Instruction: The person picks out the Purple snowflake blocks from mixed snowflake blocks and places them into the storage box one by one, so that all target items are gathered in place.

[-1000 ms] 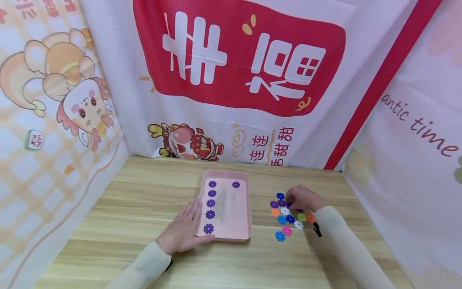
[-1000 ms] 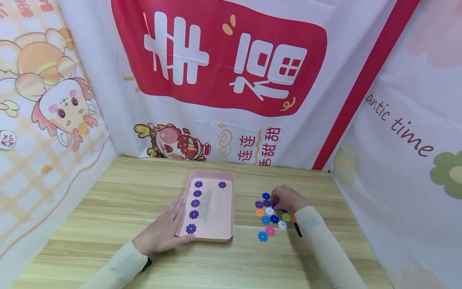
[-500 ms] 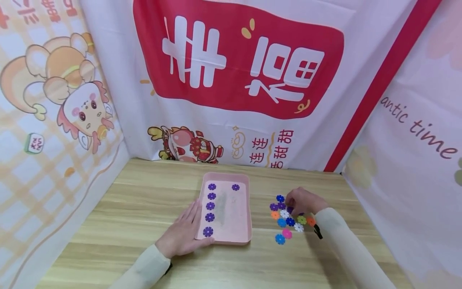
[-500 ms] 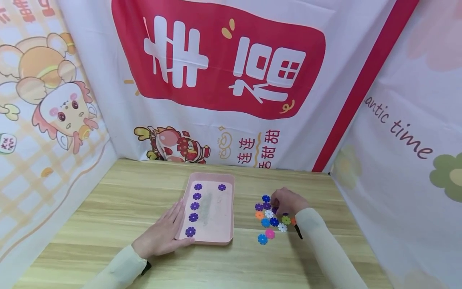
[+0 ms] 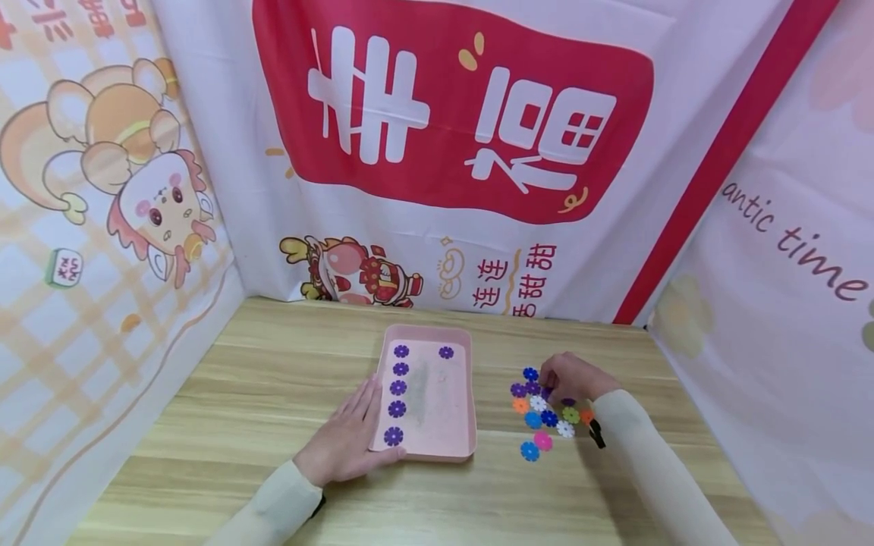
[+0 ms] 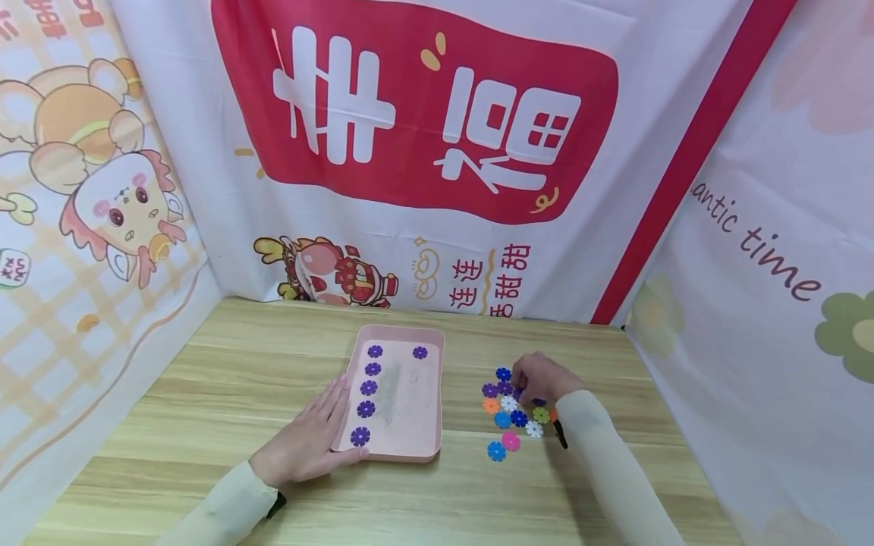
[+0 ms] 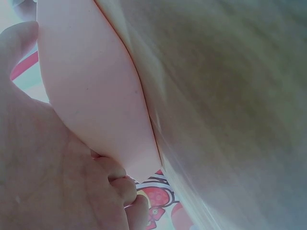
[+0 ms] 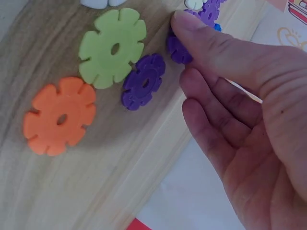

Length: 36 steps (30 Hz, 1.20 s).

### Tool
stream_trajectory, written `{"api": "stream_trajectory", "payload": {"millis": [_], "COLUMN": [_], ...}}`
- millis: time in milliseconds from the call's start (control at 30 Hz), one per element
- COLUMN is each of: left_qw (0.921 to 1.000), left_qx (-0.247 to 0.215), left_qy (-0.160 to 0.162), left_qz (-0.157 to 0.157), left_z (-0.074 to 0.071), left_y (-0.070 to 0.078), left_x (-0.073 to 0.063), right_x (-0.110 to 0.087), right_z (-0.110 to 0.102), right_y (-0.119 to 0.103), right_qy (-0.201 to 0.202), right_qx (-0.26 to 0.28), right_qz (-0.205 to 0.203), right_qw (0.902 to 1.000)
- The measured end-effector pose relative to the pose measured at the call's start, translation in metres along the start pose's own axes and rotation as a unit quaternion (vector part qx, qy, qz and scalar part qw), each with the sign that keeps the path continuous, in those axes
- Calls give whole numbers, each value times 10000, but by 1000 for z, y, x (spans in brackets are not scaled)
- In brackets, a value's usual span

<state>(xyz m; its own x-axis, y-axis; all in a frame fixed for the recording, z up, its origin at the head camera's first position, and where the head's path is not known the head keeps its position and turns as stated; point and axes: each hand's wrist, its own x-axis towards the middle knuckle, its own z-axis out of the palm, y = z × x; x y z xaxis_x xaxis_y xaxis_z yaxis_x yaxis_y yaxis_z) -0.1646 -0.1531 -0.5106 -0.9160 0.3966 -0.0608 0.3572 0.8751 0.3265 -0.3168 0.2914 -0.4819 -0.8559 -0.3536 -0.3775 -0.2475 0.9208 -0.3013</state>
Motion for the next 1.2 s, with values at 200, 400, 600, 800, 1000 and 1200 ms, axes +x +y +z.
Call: {"api": "stream_trajectory", "payload": {"millis": [200, 400, 600, 800, 1000, 1200], "left_qw": [10000, 10000, 10000, 10000, 9999, 9999], "left_qx": [-25, -11, 74, 10, 96, 104], "left_qy": [-6, 2, 28, 39, 11, 46], "left_qz": [-7, 21, 16, 34, -27, 1], "left_z": [0, 1, 1, -1, -1, -1], "left_y": [-1, -2, -1, 2, 2, 2], "left_x": [0, 1, 0, 0, -2, -2], "right_x": [4, 1, 8, 19, 25, 36], "right_z": [-9, -24, -40, -45, -49, -51], "right_y": [-4, -22, -52, -81, -112, -140], "right_qy": [-109, 3, 125, 26, 280, 489], "right_qx": [-217, -497, -650, -869, -953, -1151], "right_qz": [-141, -478, -1148, -1198, -1389, -1534], "right_qw": [9996, 9976, 9912, 9890, 9853, 9802]}}
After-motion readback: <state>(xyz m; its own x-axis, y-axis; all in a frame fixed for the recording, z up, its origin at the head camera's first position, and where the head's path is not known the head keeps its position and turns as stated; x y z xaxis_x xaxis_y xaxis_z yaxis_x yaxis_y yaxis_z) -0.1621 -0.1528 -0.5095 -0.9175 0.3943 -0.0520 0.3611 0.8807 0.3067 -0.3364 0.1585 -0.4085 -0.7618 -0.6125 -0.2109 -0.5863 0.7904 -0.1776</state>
